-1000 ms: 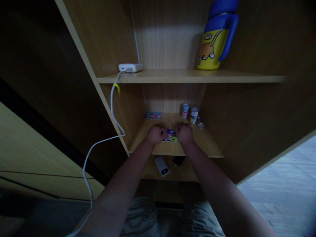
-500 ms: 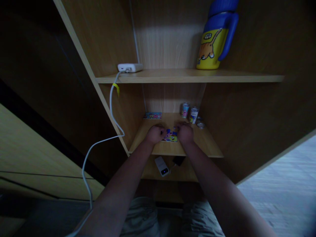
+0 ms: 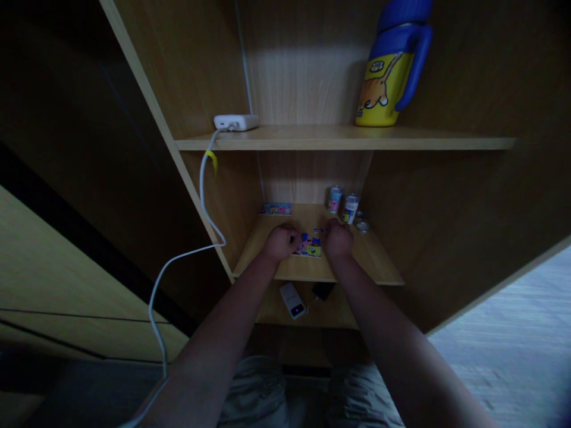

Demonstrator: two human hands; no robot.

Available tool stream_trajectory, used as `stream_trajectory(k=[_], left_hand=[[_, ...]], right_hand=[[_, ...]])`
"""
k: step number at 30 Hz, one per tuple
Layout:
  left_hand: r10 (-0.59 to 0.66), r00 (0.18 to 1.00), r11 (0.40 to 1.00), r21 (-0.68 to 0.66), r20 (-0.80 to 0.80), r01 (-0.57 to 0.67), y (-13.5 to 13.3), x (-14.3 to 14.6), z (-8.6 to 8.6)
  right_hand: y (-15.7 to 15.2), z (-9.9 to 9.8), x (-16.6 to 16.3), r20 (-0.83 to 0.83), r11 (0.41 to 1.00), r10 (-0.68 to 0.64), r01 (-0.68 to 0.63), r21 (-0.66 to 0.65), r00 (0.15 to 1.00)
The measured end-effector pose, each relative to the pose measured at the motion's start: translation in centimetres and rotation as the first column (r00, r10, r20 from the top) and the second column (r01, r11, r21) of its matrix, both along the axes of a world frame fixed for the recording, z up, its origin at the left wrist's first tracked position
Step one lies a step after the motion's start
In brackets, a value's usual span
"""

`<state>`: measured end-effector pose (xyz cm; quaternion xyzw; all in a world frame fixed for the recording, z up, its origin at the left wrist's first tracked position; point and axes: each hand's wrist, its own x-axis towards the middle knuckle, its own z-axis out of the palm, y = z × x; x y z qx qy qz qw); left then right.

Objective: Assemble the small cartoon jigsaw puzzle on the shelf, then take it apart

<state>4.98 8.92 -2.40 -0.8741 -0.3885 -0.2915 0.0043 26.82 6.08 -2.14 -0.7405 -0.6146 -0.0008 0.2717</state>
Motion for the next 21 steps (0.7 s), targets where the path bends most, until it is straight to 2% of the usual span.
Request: stream_trajectory(k=[4, 9, 14, 21], left_hand=[[0.059, 0.998, 0.998, 0.012, -0.011, -0.059, 0.2, 0.0, -0.1], [0.121, 0.992, 0.993, -0.001, -0.046, -0.122, 0.6, 0.2, -0.6], [0.148, 0.986, 0.988, -0.035, -0.073, -0.151, 0.6, 0.2, -0.6], [0.157, 0.984, 0.984, -0.072, -0.087, -0.164, 0.4, 0.1, -0.4]], right_hand=[[0.3, -0.5, -0.2, 0.034, 0.965, 0.245, -0.247, 0.087, 0.969], [0.2, -0.9, -0.6, 0.122, 0.89, 0.447, -0.454, 0.037, 0.886], [0.6, -1.4, -0.5, 0.101, 0.864, 0.495, -0.501, 0.046, 0.863], [1.0, -1.7, -0.6, 0.109, 0.862, 0.501, -0.506, 0.022, 0.859]])
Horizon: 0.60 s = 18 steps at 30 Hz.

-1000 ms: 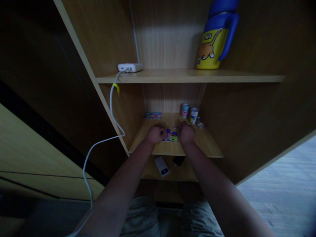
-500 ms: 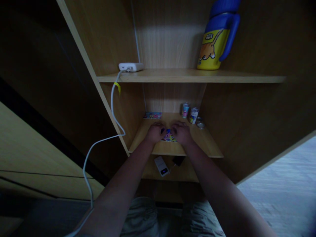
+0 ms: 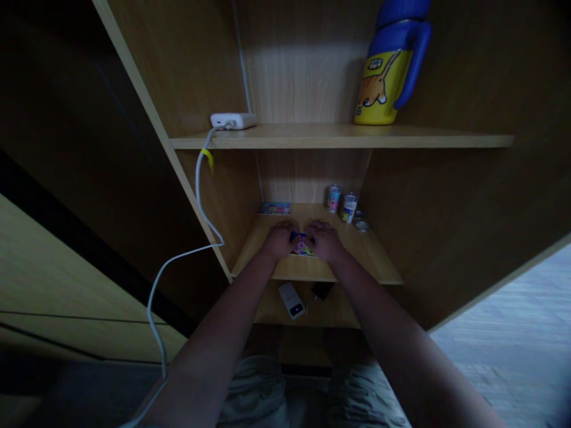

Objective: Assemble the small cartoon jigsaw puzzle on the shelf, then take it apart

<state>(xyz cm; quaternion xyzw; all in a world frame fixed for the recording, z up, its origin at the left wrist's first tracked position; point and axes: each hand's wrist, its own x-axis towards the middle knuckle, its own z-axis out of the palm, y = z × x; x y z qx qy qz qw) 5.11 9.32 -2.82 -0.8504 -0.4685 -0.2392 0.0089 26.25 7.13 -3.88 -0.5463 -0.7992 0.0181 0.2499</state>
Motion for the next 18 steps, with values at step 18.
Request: stream_trajectory(k=[18], left_hand=[[-0.032, 0.999, 0.999, 0.001, 0.024, 0.032, -0.26, 0.11, 0.52]], right_hand=[[0.73, -0.49, 0.31, -0.238, 0.991, 0.135, -0.126, 0.053, 0.962]])
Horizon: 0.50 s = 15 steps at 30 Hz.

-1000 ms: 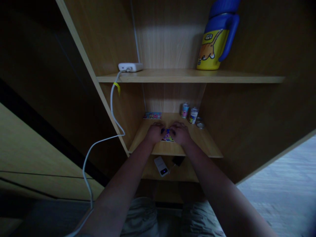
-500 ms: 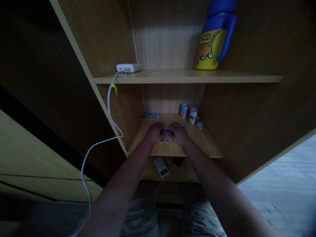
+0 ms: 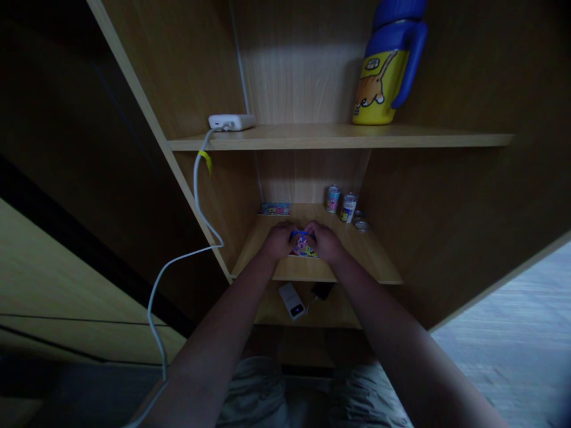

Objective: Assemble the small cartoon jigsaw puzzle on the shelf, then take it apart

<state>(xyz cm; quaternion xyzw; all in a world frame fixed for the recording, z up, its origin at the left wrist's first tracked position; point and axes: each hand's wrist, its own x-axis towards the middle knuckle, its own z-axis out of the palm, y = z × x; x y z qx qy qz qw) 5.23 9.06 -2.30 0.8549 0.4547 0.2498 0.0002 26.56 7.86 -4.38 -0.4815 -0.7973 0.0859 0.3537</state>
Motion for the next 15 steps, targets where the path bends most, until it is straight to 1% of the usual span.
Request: stream_trajectory(k=[11, 15], left_hand=[[-0.058, 0.997, 0.998, 0.014, 0.049, 0.057, 0.13, -0.08, -0.12], [-0.086, 0.995, 0.996, 0.01, 0.05, 0.085, 0.34, -0.14, -0.33]], right_hand=[[0.02, -0.03, -0.05, -0.079, 1.0, -0.022, 0.021, -0.015, 0.997], [0.26, -0.39, 0.14, -0.089, 1.0, 0.009, -0.01, -0.002, 0.996]])
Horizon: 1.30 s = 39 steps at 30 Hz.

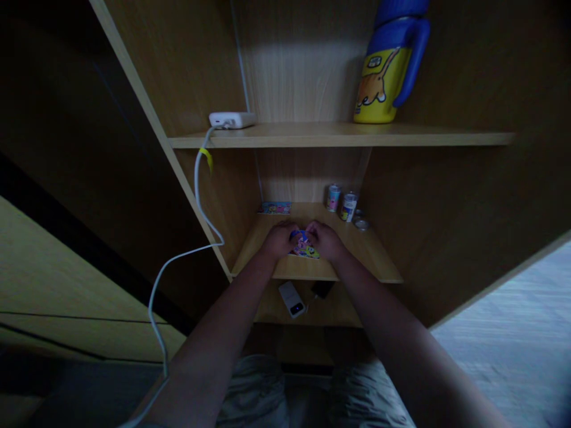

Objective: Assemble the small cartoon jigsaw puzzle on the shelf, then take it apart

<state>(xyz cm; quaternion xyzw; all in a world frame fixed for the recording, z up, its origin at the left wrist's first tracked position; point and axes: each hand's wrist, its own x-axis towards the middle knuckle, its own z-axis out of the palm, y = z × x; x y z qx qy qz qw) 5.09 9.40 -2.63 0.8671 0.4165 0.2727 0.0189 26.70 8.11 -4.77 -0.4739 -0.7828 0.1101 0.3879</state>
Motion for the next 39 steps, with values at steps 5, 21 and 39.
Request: stream_trajectory(k=[5, 21, 39], left_hand=[[-0.041, 0.999, 0.999, -0.005, -0.002, 0.041, 0.2, 0.0, -0.2], [-0.066, 0.998, 0.997, -0.032, 0.016, 0.067, 0.8, -0.2, -0.7], [-0.05, 0.998, 0.997, -0.051, 0.042, 0.052, 0.9, -0.3, -0.8]], right_hand=[[0.1, -0.2, 0.1, -0.061, 0.997, 0.048, -0.052, -0.053, 0.997], [-0.8, 1.0, -0.2, 0.056, 0.999, 0.019, -0.02, 0.028, 0.998], [0.6, 0.0, 0.2, -0.045, 0.997, -0.003, -0.001, -0.081, 0.999]])
